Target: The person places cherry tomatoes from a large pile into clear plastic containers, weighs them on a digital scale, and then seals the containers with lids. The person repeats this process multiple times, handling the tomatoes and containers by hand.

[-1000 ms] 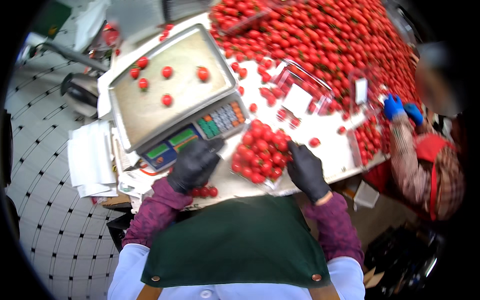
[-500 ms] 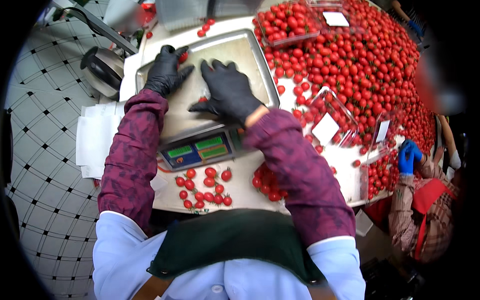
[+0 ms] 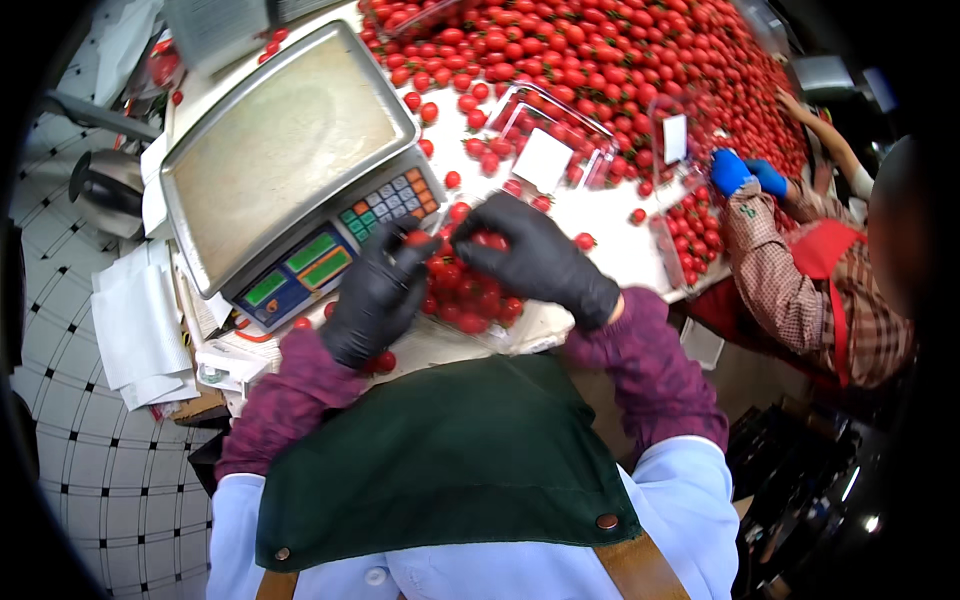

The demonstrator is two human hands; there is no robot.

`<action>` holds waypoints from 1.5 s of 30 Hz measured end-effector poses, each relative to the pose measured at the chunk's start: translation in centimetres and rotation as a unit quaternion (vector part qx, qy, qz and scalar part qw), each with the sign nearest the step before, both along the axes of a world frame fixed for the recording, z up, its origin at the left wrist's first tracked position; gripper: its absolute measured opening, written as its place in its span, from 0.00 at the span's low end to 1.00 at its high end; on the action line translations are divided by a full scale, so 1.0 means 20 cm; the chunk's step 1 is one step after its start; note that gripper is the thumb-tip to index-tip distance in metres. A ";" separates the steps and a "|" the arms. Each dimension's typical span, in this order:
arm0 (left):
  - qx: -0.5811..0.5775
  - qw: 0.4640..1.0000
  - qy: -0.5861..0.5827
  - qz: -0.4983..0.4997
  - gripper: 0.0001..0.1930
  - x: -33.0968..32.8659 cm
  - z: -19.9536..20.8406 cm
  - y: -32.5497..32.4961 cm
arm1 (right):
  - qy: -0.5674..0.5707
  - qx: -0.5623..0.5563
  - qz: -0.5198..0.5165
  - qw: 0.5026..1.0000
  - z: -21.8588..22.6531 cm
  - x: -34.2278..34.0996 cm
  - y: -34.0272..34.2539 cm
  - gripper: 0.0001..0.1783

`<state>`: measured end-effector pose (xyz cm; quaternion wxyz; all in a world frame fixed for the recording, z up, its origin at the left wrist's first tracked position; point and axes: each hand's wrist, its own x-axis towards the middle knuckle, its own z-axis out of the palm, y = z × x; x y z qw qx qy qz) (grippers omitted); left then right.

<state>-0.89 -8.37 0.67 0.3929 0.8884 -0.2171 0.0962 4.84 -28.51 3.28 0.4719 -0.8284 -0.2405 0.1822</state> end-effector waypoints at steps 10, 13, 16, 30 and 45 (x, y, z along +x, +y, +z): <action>0.027 0.997 0.065 -0.029 0.24 -0.27 -0.25 -0.22 | 0.002 0.028 -0.139 0.990 -0.20 -0.46 -0.24 0.24; -0.018 0.998 0.058 -0.011 0.19 -0.27 -0.28 -0.23 | 0.024 0.050 -0.178 0.982 -0.27 -0.53 -0.29 0.24; -0.051 0.995 0.084 0.011 0.15 -0.25 -0.24 -0.24 | -0.014 0.034 -0.191 0.981 -0.28 -0.53 -0.30 0.22; 0.022 0.959 0.177 0.219 0.13 -0.21 -0.29 0.07 | 0.298 0.157 -0.332 0.881 -0.51 -0.22 -0.42 0.19; -0.402 0.848 0.269 0.217 0.16 0.00 0.17 0.28 | 0.222 0.325 -0.216 0.894 0.12 -0.01 -0.20 0.12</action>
